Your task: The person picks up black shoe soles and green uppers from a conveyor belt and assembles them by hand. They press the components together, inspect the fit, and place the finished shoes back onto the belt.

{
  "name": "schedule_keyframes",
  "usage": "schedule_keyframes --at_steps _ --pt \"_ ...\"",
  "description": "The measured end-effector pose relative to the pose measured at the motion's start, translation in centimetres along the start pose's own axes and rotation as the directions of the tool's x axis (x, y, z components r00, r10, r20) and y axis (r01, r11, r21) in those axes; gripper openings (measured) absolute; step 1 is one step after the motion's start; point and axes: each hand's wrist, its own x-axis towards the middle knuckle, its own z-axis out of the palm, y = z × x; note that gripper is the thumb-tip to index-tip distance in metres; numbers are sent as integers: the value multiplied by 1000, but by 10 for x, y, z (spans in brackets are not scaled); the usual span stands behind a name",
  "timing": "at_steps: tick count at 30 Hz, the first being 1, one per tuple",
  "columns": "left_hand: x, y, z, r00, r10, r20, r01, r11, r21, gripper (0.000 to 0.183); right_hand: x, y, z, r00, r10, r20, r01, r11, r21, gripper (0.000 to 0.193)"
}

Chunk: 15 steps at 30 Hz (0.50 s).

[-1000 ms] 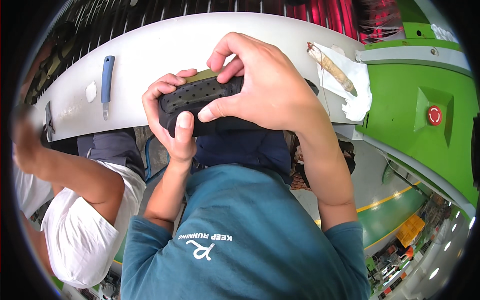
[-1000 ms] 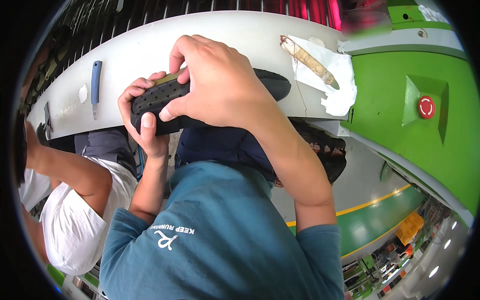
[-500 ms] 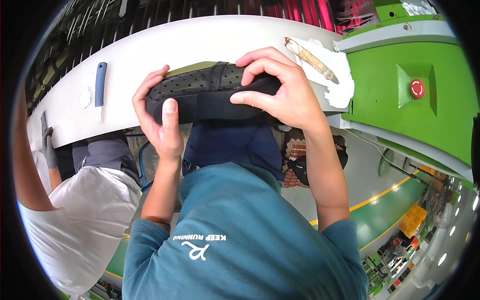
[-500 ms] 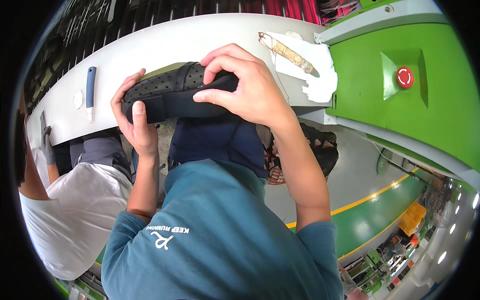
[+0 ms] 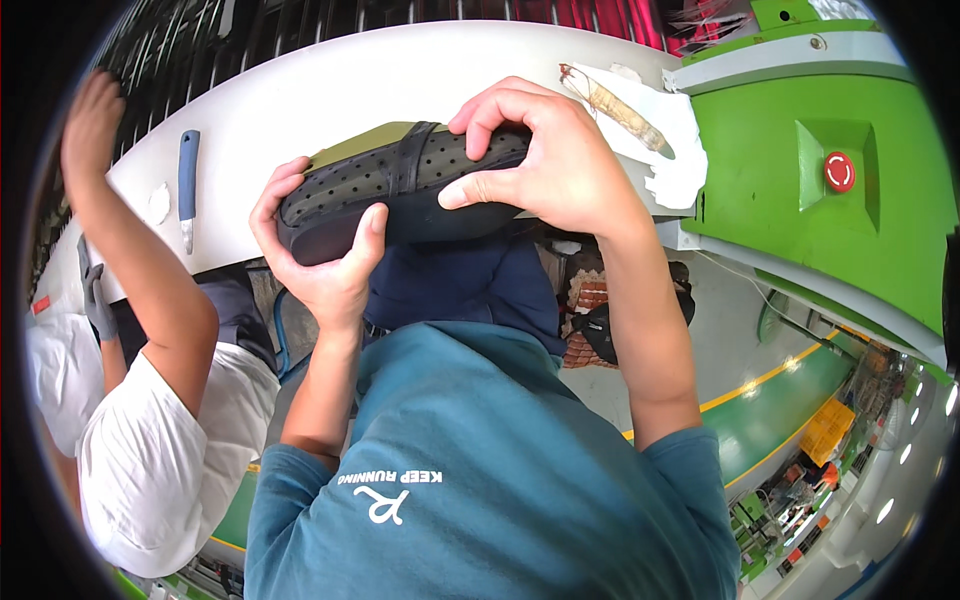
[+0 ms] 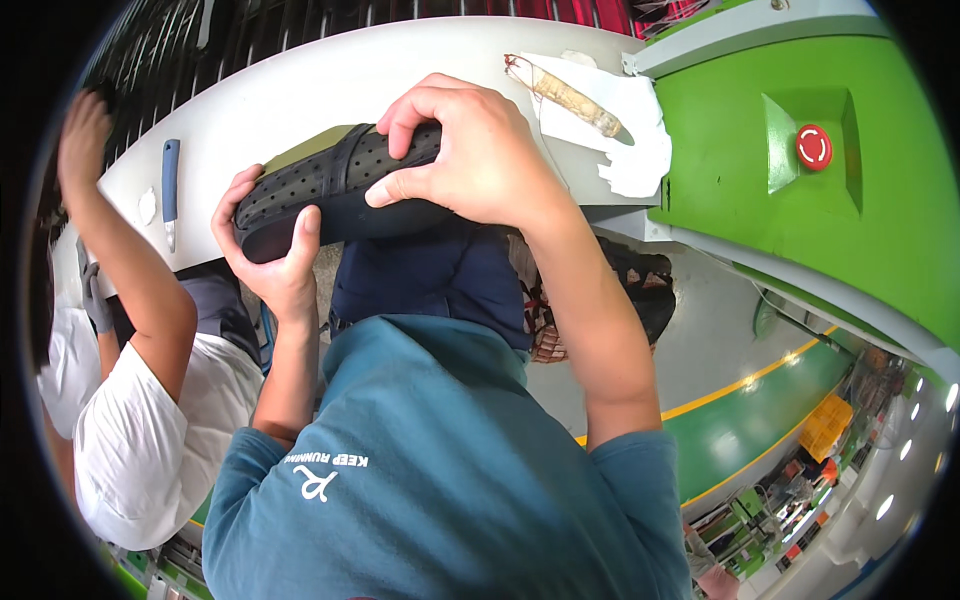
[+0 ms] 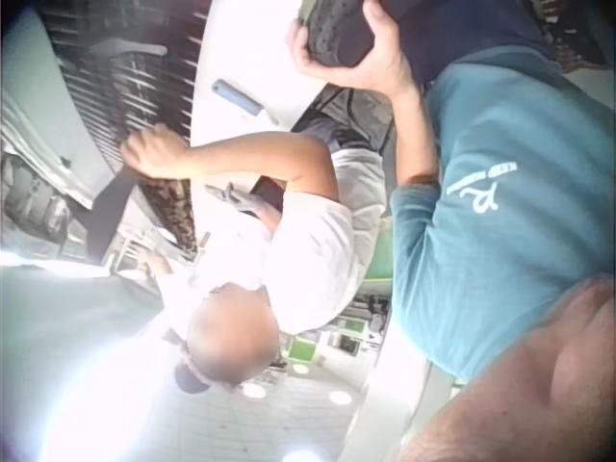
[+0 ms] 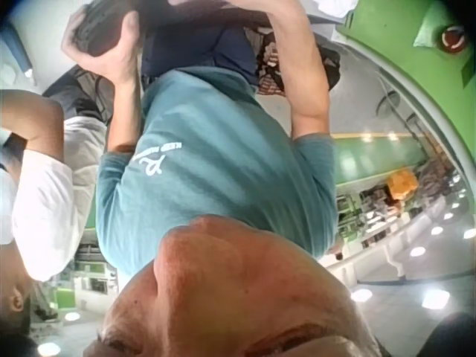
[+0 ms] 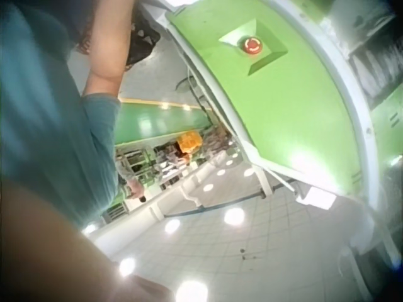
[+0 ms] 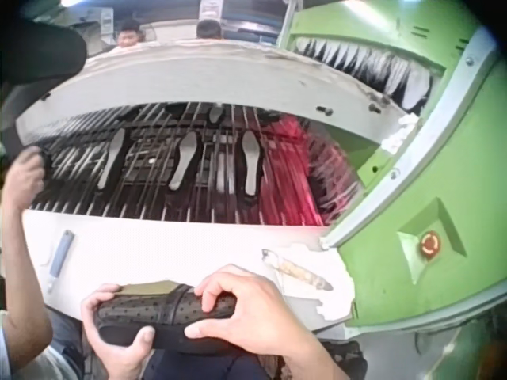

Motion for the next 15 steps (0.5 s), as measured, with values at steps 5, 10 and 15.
schedule_keyframes --at_steps 5,10,15 --pt "-2 -3 -5 1000 8 -2 -8 1000 2 79 4 22 -24 978 152 142 -188 939 289 44" --pt "1 -5 -5 1000 21 16 -21 1000 14 79 2 44 -33 977 115 182 -186 876 444 41" --pt "24 -3 8 998 -59 34 61 997 -40 83 -3 53 -35 971 172 165 -229 867 443 40"
